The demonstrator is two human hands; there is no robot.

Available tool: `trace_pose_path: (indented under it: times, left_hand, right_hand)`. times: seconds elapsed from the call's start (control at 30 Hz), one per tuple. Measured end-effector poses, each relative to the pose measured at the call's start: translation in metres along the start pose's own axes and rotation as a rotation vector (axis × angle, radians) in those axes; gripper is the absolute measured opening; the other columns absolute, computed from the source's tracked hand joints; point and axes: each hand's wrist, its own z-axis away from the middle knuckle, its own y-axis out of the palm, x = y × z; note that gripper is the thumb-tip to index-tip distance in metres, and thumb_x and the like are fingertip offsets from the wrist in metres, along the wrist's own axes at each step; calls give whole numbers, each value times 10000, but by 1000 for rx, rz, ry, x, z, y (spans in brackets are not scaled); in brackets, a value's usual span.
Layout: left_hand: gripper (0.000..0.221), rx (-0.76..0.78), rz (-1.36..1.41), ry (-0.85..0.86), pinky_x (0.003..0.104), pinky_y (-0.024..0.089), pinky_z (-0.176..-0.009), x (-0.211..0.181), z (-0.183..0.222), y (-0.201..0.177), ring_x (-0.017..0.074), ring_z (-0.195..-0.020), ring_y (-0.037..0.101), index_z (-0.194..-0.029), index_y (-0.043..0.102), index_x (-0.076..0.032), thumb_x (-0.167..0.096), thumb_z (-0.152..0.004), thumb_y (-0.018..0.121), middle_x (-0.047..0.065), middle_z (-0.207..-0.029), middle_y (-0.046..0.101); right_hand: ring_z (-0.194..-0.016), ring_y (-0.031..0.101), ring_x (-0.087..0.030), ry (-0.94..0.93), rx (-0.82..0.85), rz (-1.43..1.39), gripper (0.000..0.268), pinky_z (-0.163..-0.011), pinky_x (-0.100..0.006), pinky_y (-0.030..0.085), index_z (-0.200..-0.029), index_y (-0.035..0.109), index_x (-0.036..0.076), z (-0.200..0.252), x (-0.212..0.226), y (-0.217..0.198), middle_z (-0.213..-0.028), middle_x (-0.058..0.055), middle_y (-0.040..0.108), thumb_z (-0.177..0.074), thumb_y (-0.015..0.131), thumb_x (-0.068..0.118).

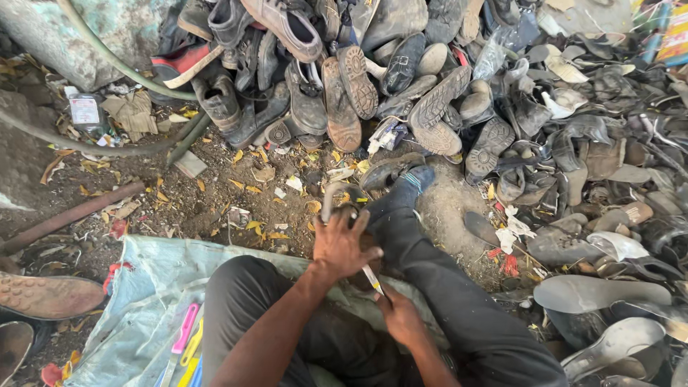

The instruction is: The person uses a small tool to scrape and apply adhesive or filler to the sole and sides of a worn shoe, working near a large pile of other footwear.

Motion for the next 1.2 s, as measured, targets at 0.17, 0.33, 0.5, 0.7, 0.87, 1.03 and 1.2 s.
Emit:
trace_pose_path:
  times: [0.17, 0.33, 0.5, 0.7, 0.87, 1.03, 1.2]
  left_hand:
    - [1061, 221, -197, -6, 803, 176, -1061, -31, 1, 29, 412, -1518, 267, -1560, 277, -150, -632, -745, 755, 279, -1619, 282]
    - [475, -96, -104, -87, 628, 390, -1034, 8, -13, 42, 263, -1234, 551, -1441, 539, -349, -250, -983, 613, 65, -1259, 630]
    - [573, -465, -303, -207, 575, 449, -877, 69, -6, 21, 361, -1169, 603, -1228, 704, -399, -150, -712, 707, 87, -1044, 690]
    - [574, -801, -7, -277, 481, 505, -861, -7, -40, -38, 343, -1051, 631, -1226, 723, -169, -144, -652, 708, 140, -1162, 689]
    - [547, 26, 429, 839, 450, 548, -913, -257, -2, -23, 330, -1079, 690, -1254, 678, -130, -344, -758, 765, 167, -1199, 715]
    - [374, -1, 978, 944, 376, 550, -1047, -226, 14, 44, 302, -1205, 640, -1305, 576, -207, -425, -1004, 541, 116, -1326, 629]
    - [525, -632, 319, -202, 477, 573, -874, -8, -40, 130, 395, -1013, 683, -1085, 662, -55, -502, -811, 668, 189, -1074, 696]
  right_hand:
    - [-772, 693, -473, 71, -125, 315, 497, -669, -591, 528, -1404, 548, 214, 8, 28, -3, -791, -233, 716, -945, 607, 393]
    - [-806, 695, -463, 182, 7, 295, 503, -718, -591, 518, -1443, 508, 301, 6, 31, -3, -798, -227, 730, -953, 595, 379]
    - [-841, 690, -471, 204, 85, 394, 503, -763, -612, 514, -1462, 471, 277, 5, 23, 0, -853, -225, 726, -979, 564, 384]
    - [-840, 687, -466, 181, 56, 346, 509, -762, -588, 522, -1452, 489, 227, 8, 13, 8, -861, -233, 724, -978, 574, 393]
    - [-848, 695, -445, 212, 126, 318, 541, -752, -537, 530, -1489, 489, 261, 5, -13, 18, -882, -240, 727, -981, 589, 421]
    - [-824, 724, -402, 50, -71, 287, 530, -744, -503, 547, -1424, 521, 198, -6, -43, 27, -926, -221, 744, -966, 626, 444]
    - [-951, 686, -455, 277, -103, 48, 413, -798, -551, 530, -1277, 610, 178, -7, -36, 18, -994, -218, 741, -935, 634, 409]
